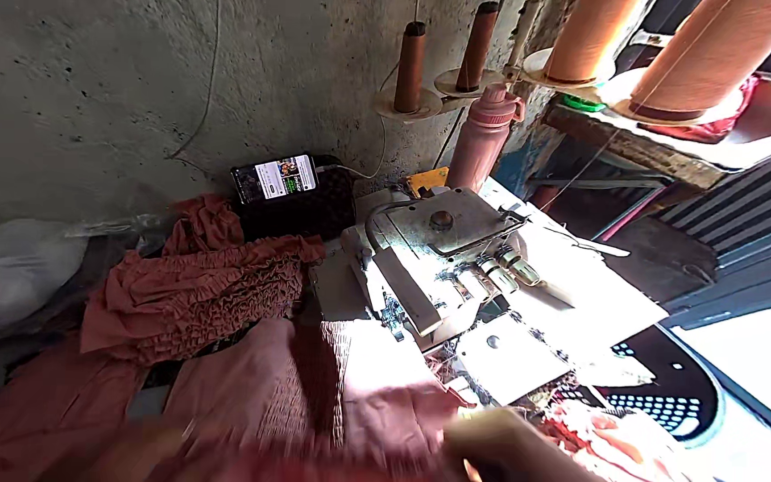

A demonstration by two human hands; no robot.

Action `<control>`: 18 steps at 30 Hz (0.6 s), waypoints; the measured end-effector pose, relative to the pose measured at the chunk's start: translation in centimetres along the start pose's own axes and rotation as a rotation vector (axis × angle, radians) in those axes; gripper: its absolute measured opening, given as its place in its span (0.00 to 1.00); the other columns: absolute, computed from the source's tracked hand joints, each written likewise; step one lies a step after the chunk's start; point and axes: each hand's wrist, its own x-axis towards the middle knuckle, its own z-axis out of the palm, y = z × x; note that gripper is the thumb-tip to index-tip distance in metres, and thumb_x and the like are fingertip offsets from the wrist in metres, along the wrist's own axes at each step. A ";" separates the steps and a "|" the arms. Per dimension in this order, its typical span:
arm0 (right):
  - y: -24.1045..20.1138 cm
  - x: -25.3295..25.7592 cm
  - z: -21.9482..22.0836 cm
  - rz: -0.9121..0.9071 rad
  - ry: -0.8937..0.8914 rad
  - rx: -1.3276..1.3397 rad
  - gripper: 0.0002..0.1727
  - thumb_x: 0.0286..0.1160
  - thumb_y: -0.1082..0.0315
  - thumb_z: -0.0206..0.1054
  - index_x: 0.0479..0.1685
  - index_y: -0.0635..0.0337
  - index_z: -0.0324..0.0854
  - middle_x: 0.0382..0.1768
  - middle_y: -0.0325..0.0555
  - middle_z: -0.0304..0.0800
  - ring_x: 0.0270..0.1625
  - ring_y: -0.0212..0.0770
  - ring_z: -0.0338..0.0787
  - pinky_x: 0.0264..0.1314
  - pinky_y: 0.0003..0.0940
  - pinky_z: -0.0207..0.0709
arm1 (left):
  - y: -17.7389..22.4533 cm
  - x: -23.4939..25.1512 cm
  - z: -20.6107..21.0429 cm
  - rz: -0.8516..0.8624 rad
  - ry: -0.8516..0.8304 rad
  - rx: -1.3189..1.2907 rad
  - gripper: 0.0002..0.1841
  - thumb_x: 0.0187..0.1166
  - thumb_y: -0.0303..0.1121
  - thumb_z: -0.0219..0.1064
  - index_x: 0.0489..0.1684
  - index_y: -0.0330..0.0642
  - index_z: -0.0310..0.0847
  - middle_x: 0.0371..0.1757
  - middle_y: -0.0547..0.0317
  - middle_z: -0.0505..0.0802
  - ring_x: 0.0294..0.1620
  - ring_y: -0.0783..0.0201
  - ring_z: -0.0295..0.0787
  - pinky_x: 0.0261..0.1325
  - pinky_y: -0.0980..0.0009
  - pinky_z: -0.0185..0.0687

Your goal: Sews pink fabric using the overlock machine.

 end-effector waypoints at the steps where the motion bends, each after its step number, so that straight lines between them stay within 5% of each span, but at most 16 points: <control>1: 1.7 0.7 0.6 0.013 0.120 -0.115 0.18 0.76 0.55 0.71 0.24 0.58 0.83 0.16 0.40 0.80 0.19 0.33 0.78 0.21 0.32 0.72 | 1.1 3.2 2.1 0.043 0.056 0.068 0.20 0.76 0.48 0.72 0.55 0.42 0.92 0.53 0.43 0.95 0.53 0.39 0.91 0.52 0.32 0.79; 3: 4.7 2.2 2.1 0.083 0.317 -0.253 0.20 0.74 0.50 0.70 0.22 0.56 0.83 0.14 0.39 0.78 0.17 0.33 0.77 0.19 0.33 0.69 | 3.6 8.1 7.8 0.160 0.178 0.071 0.24 0.76 0.51 0.68 0.60 0.44 0.90 0.66 0.46 0.91 0.67 0.36 0.86 0.62 0.25 0.71; 7: 5.8 2.3 2.6 0.188 0.406 -0.221 0.19 0.70 0.47 0.73 0.31 0.56 0.89 0.17 0.37 0.84 0.19 0.30 0.80 0.22 0.32 0.73 | 7.8 11.0 14.6 0.299 0.288 -0.034 0.27 0.81 0.61 0.53 0.28 0.51 0.88 0.56 0.59 0.94 0.68 0.54 0.86 0.71 0.36 0.61; 9: 5.7 1.9 2.2 0.207 0.398 -0.064 0.20 0.69 0.46 0.75 0.39 0.55 0.90 0.18 0.29 0.81 0.19 0.20 0.72 0.22 0.19 0.66 | 8.1 11.3 15.4 0.330 0.330 -0.081 0.24 0.80 0.58 0.57 0.24 0.52 0.85 0.41 0.61 0.94 0.55 0.60 0.89 0.69 0.44 0.62; 12: 5.6 2.4 1.3 0.206 0.377 0.182 0.16 0.77 0.54 0.71 0.48 0.56 0.92 0.33 0.27 0.92 0.31 0.11 0.80 0.35 0.10 0.74 | 8.1 11.4 15.4 0.357 0.335 -0.170 0.15 0.75 0.48 0.63 0.25 0.49 0.86 0.29 0.62 0.91 0.41 0.64 0.89 0.68 0.51 0.62; 16: 5.5 3.1 1.1 0.245 0.363 0.323 0.10 0.75 0.57 0.73 0.40 0.54 0.91 0.31 0.24 0.87 0.27 0.10 0.74 0.29 0.09 0.67 | 8.4 11.3 14.7 0.341 0.262 -0.333 0.09 0.71 0.38 0.68 0.31 0.42 0.89 0.31 0.58 0.92 0.39 0.69 0.89 0.50 0.76 0.80; 18: 5.4 3.3 1.2 0.258 0.386 0.384 0.08 0.72 0.59 0.76 0.34 0.53 0.89 0.26 0.22 0.84 0.23 0.10 0.70 0.25 0.08 0.63 | 8.6 11.2 14.3 0.329 0.239 -0.398 0.11 0.69 0.39 0.70 0.30 0.38 0.87 0.29 0.56 0.91 0.36 0.71 0.87 0.42 0.81 0.78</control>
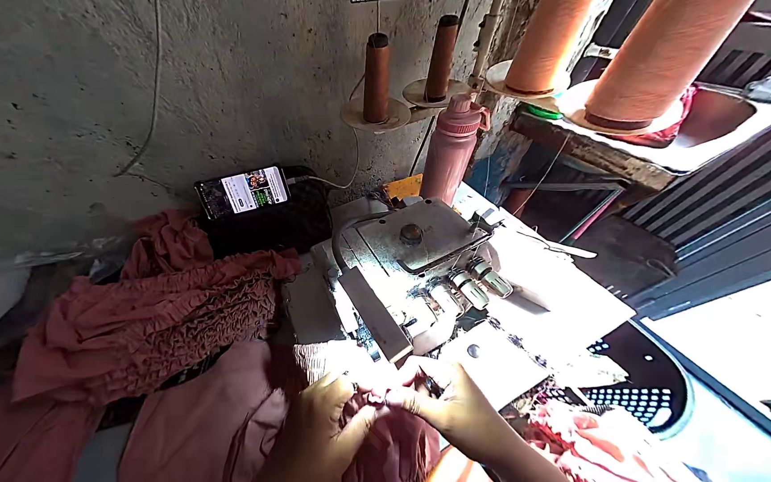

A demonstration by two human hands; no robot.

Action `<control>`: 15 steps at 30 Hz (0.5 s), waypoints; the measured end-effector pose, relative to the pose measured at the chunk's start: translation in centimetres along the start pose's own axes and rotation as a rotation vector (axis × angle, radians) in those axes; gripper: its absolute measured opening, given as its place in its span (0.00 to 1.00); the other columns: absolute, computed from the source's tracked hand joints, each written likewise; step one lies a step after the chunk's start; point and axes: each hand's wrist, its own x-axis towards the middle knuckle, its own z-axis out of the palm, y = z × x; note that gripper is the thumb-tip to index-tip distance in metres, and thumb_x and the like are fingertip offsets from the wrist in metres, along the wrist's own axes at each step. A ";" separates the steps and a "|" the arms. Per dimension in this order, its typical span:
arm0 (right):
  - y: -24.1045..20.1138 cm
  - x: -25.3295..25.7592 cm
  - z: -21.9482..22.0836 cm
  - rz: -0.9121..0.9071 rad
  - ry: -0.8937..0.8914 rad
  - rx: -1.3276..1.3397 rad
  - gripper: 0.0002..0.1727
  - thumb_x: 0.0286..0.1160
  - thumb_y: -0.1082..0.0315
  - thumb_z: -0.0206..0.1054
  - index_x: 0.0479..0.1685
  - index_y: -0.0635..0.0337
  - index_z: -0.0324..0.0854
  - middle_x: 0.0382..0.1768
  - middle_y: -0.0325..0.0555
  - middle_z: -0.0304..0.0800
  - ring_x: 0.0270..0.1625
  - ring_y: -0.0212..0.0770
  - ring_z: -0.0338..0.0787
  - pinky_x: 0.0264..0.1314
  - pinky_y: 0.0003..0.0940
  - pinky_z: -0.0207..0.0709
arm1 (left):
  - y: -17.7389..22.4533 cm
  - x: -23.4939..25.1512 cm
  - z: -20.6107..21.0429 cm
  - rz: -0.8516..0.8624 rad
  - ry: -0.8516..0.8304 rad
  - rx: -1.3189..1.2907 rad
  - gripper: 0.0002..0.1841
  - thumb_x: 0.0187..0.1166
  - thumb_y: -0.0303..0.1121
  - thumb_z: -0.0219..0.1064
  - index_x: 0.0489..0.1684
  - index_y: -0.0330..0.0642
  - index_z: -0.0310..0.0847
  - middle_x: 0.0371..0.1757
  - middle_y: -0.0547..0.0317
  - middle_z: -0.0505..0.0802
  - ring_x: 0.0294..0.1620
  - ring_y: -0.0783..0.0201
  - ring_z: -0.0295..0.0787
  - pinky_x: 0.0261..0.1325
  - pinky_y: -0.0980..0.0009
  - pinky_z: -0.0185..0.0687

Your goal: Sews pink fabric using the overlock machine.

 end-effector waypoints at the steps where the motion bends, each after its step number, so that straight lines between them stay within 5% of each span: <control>1: 0.0 -0.1 0.0 -0.009 0.018 0.004 0.08 0.71 0.60 0.76 0.32 0.53 0.88 0.26 0.22 0.84 0.23 0.10 0.71 0.25 0.08 0.64 | 0.2 0.0 -0.2 -0.017 0.003 -0.006 0.15 0.71 0.43 0.72 0.29 0.38 0.87 0.29 0.56 0.91 0.36 0.72 0.86 0.41 0.82 0.77; 4: 0.5 0.5 0.6 -0.155 0.163 -0.231 0.09 0.71 0.61 0.73 0.30 0.56 0.88 0.29 0.29 0.87 0.28 0.14 0.77 0.30 0.10 0.70 | -0.5 0.9 -0.5 -0.058 0.085 0.140 0.15 0.69 0.44 0.73 0.27 0.40 0.88 0.35 0.55 0.93 0.39 0.68 0.91 0.41 0.74 0.85; 7: 3.0 1.4 2.2 -0.270 0.351 -0.517 0.12 0.67 0.57 0.73 0.26 0.55 0.87 0.25 0.35 0.85 0.24 0.24 0.80 0.25 0.22 0.74 | -2.9 2.1 0.7 -0.084 0.093 0.212 0.17 0.66 0.45 0.74 0.27 0.37 0.89 0.46 0.53 0.91 0.45 0.66 0.89 0.46 0.74 0.84; 11: 3.8 0.0 2.0 -0.291 0.360 -0.435 0.10 0.68 0.58 0.76 0.28 0.54 0.89 0.29 0.34 0.84 0.29 0.20 0.79 0.30 0.13 0.73 | -1.6 0.7 0.8 -0.107 0.057 0.215 0.20 0.68 0.50 0.72 0.23 0.39 0.85 0.42 0.54 0.91 0.40 0.68 0.88 0.40 0.75 0.83; 15: 3.4 0.0 1.7 -0.329 0.319 -0.338 0.08 0.68 0.60 0.78 0.30 0.54 0.90 0.47 0.38 0.90 0.47 0.20 0.87 0.47 0.13 0.82 | -1.0 0.1 0.8 -0.118 0.080 0.154 0.19 0.68 0.49 0.73 0.25 0.40 0.86 0.42 0.55 0.89 0.44 0.74 0.85 0.46 0.84 0.77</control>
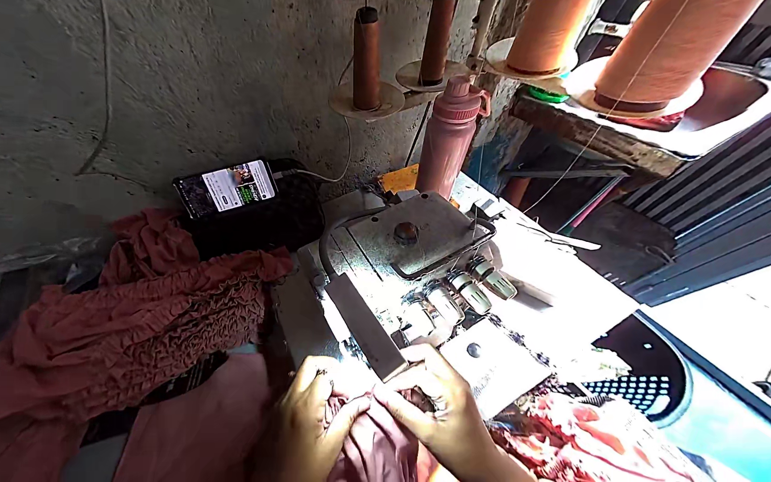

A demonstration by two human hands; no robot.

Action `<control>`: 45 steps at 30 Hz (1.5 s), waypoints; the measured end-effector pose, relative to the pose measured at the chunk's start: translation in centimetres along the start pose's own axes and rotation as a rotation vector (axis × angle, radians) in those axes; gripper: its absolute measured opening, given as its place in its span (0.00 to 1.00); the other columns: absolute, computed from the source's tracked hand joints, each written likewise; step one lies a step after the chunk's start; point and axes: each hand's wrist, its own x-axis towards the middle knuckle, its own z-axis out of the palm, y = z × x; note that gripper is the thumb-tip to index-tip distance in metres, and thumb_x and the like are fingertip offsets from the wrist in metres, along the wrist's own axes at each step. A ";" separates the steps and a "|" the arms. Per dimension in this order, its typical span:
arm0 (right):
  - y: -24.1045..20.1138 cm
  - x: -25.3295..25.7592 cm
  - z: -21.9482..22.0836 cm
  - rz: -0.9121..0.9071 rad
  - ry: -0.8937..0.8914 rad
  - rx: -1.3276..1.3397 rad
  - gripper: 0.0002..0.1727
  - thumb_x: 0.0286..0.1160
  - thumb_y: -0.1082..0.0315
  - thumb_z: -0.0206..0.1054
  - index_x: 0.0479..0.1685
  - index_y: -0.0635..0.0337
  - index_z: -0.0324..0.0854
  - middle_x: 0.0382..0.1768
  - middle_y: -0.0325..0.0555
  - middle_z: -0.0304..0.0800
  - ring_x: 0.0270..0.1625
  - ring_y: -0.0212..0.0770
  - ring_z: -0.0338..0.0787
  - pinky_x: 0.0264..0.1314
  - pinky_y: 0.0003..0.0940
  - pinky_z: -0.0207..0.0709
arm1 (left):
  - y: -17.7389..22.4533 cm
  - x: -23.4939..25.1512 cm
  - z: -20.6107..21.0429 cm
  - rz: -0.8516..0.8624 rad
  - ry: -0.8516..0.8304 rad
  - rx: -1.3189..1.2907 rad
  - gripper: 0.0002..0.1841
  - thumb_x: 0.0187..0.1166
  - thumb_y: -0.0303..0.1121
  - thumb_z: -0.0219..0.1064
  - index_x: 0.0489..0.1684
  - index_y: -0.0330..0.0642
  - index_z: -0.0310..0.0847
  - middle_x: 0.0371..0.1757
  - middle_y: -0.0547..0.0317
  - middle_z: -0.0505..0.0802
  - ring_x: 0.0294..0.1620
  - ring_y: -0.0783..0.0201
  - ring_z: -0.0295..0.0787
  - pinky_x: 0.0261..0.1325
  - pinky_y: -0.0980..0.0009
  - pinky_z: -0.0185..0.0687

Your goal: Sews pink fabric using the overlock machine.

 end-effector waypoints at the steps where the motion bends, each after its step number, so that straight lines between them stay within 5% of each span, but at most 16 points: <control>1: -0.1 0.2 0.0 0.003 -0.007 0.014 0.08 0.68 0.61 0.78 0.30 0.55 0.90 0.50 0.39 0.91 0.49 0.20 0.88 0.50 0.14 0.83 | 0.1 0.1 0.0 0.003 0.004 0.000 0.19 0.68 0.49 0.73 0.24 0.40 0.86 0.41 0.55 0.89 0.44 0.74 0.84 0.46 0.85 0.77; 7: 0.0 0.2 0.2 0.032 0.002 0.032 0.07 0.67 0.62 0.78 0.28 0.55 0.90 0.50 0.38 0.91 0.47 0.19 0.87 0.47 0.13 0.82 | 0.3 0.3 0.2 -0.006 0.016 0.014 0.18 0.67 0.48 0.73 0.25 0.40 0.87 0.41 0.57 0.88 0.43 0.75 0.82 0.47 0.86 0.75; 11: -0.2 0.2 -0.3 0.047 -0.025 0.152 0.06 0.66 0.66 0.78 0.28 0.58 0.90 0.52 0.40 0.93 0.53 0.21 0.89 0.54 0.14 0.83 | 0.6 0.0 0.0 0.009 0.000 -0.059 0.15 0.68 0.44 0.74 0.26 0.40 0.88 0.39 0.57 0.87 0.45 0.75 0.82 0.50 0.87 0.74; 16: -0.3 0.4 -0.6 0.058 -0.010 0.241 0.04 0.66 0.69 0.78 0.29 0.58 0.89 0.37 0.36 0.94 0.36 0.17 0.86 0.36 0.10 0.77 | 1.2 0.4 -0.2 -0.053 0.001 -0.083 0.15 0.69 0.45 0.73 0.24 0.41 0.87 0.38 0.61 0.88 0.43 0.80 0.82 0.48 0.88 0.74; 24: -0.1 0.5 -0.6 0.054 0.032 0.240 0.05 0.61 0.71 0.79 0.27 0.58 0.88 0.33 0.34 0.94 0.32 0.15 0.84 0.33 0.09 0.75 | 2.1 0.6 0.3 -0.116 0.067 0.000 0.11 0.66 0.40 0.72 0.25 0.42 0.86 0.33 0.61 0.91 0.38 0.76 0.85 0.44 0.82 0.78; 29: 0.1 0.3 -0.2 0.058 0.047 0.194 0.05 0.61 0.71 0.80 0.29 0.57 0.88 0.31 0.32 0.93 0.29 0.15 0.81 0.31 0.09 0.73 | 2.5 0.7 0.5 -0.159 0.068 0.061 0.14 0.64 0.39 0.73 0.41 0.38 0.87 0.33 0.61 0.93 0.36 0.74 0.89 0.44 0.77 0.81; 33: 0.3 0.2 0.3 0.027 0.072 0.148 0.09 0.58 0.73 0.78 0.34 0.56 0.83 0.30 0.31 0.89 0.26 0.14 0.76 0.29 0.07 0.68 | 2.2 0.6 1.3 -0.144 0.091 0.117 0.09 0.67 0.38 0.68 0.31 0.45 0.92 0.33 0.62 0.93 0.37 0.69 0.91 0.43 0.73 0.83; 41: 0.4 0.4 0.4 0.082 0.055 0.013 0.08 0.64 0.67 0.73 0.39 0.54 0.96 0.31 0.31 0.85 0.30 0.14 0.78 0.32 0.07 0.71 | 2.3 1.5 1.8 -0.153 0.133 0.169 0.09 0.62 0.36 0.67 0.27 0.42 0.88 0.26 0.59 0.91 0.30 0.66 0.89 0.35 0.69 0.81; 45: 0.7 0.5 0.6 0.066 0.059 -0.100 0.09 0.67 0.64 0.72 0.42 0.50 0.96 0.30 0.31 0.88 0.29 0.17 0.80 0.31 0.12 0.73 | 2.2 2.3 1.9 -0.165 0.128 0.246 0.12 0.61 0.38 0.66 0.24 0.37 0.88 0.27 0.51 0.91 0.32 0.53 0.92 0.36 0.55 0.83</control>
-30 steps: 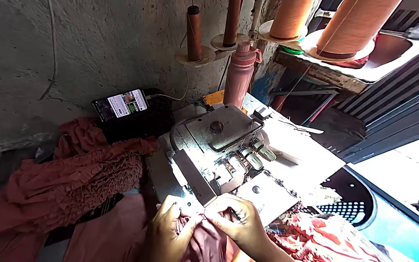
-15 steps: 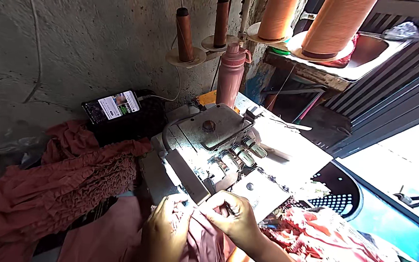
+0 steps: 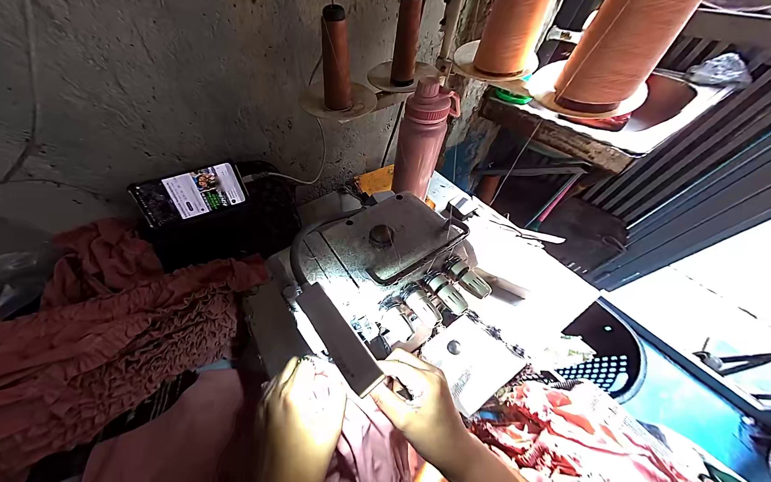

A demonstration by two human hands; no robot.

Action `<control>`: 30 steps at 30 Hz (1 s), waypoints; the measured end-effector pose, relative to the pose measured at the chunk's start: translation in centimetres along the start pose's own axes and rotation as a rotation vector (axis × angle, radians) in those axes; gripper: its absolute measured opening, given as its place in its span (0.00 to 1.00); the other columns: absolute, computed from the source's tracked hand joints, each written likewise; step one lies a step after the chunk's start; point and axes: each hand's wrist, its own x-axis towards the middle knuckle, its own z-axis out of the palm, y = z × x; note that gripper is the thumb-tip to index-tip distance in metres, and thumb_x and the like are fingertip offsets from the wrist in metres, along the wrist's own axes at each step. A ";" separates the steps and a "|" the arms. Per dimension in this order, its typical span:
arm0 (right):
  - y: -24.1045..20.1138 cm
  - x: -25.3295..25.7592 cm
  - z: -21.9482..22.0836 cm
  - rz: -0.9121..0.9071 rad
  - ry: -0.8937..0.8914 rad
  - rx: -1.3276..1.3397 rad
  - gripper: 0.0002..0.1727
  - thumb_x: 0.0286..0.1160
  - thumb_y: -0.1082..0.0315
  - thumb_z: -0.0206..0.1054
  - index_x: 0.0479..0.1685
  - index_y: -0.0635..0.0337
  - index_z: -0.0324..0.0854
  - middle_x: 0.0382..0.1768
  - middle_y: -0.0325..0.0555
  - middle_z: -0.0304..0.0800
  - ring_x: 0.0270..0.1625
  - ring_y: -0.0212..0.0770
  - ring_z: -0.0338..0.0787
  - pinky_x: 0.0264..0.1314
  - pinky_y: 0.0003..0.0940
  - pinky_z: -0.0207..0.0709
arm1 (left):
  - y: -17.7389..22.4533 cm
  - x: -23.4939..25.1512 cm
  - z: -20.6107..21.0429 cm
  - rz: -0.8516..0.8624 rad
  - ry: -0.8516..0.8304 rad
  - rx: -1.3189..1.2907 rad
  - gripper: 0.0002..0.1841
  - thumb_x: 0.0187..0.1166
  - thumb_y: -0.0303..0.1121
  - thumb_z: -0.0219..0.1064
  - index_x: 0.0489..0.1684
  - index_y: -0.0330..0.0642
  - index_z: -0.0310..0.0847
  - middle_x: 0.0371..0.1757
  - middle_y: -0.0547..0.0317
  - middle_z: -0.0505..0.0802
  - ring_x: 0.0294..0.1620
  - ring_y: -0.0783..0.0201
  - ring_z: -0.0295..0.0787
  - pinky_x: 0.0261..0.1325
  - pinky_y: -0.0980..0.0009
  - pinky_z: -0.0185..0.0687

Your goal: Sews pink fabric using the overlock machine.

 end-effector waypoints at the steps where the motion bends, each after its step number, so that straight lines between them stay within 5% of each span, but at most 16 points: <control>1: 0.0 0.1 0.1 0.001 0.001 -0.016 0.10 0.67 0.64 0.72 0.43 0.50 0.96 0.29 0.31 0.88 0.28 0.18 0.81 0.30 0.13 0.74 | -0.1 0.2 0.2 0.002 0.007 0.013 0.13 0.61 0.39 0.67 0.24 0.36 0.88 0.30 0.48 0.91 0.36 0.49 0.92 0.41 0.53 0.83; 7: -0.2 0.9 0.5 0.037 0.036 -0.051 0.09 0.69 0.63 0.71 0.42 0.51 0.96 0.31 0.31 0.95 0.31 0.19 0.87 0.35 0.18 0.80 | 0.1 1.2 0.6 -0.133 -0.022 0.036 0.22 0.55 0.48 0.66 0.33 0.34 0.88 0.50 0.37 0.89 0.60 0.30 0.79 0.52 0.32 0.63; 13: -0.5 0.8 0.6 0.131 0.029 -0.017 0.08 0.61 0.62 0.72 0.38 0.51 0.86 0.22 0.26 0.82 0.21 0.18 0.76 0.23 0.16 0.69 | -1.0 1.0 0.8 -0.151 -0.070 0.014 0.25 0.61 0.50 0.64 0.42 0.35 0.90 0.63 0.32 0.85 0.71 0.25 0.72 0.61 0.25 0.56; 19: -0.4 0.6 1.0 0.168 0.021 0.027 0.07 0.61 0.62 0.72 0.35 0.50 0.82 0.17 0.25 0.73 0.19 0.19 0.72 0.21 0.18 0.66 | -2.1 0.9 1.4 -0.141 -0.060 -0.022 0.23 0.62 0.51 0.64 0.36 0.38 0.89 0.64 0.34 0.84 0.73 0.28 0.70 0.65 0.27 0.55; 23: -0.5 0.8 1.3 0.162 0.038 0.042 0.06 0.61 0.63 0.72 0.32 0.50 0.80 0.16 0.25 0.72 0.18 0.19 0.70 0.20 0.17 0.64 | -3.0 0.9 1.5 -0.115 -0.062 -0.012 0.32 0.67 0.53 0.61 0.53 0.29 0.85 0.74 0.29 0.80 0.79 0.25 0.66 0.71 0.25 0.51; 30: -0.7 0.9 1.5 0.183 0.033 0.038 0.05 0.62 0.62 0.71 0.32 0.49 0.79 0.16 0.24 0.69 0.18 0.19 0.68 0.20 0.17 0.62 | -3.3 1.6 1.6 -0.056 0.055 -0.073 0.19 0.66 0.44 0.63 0.32 0.34 0.89 0.63 0.34 0.88 0.72 0.31 0.74 0.70 0.34 0.60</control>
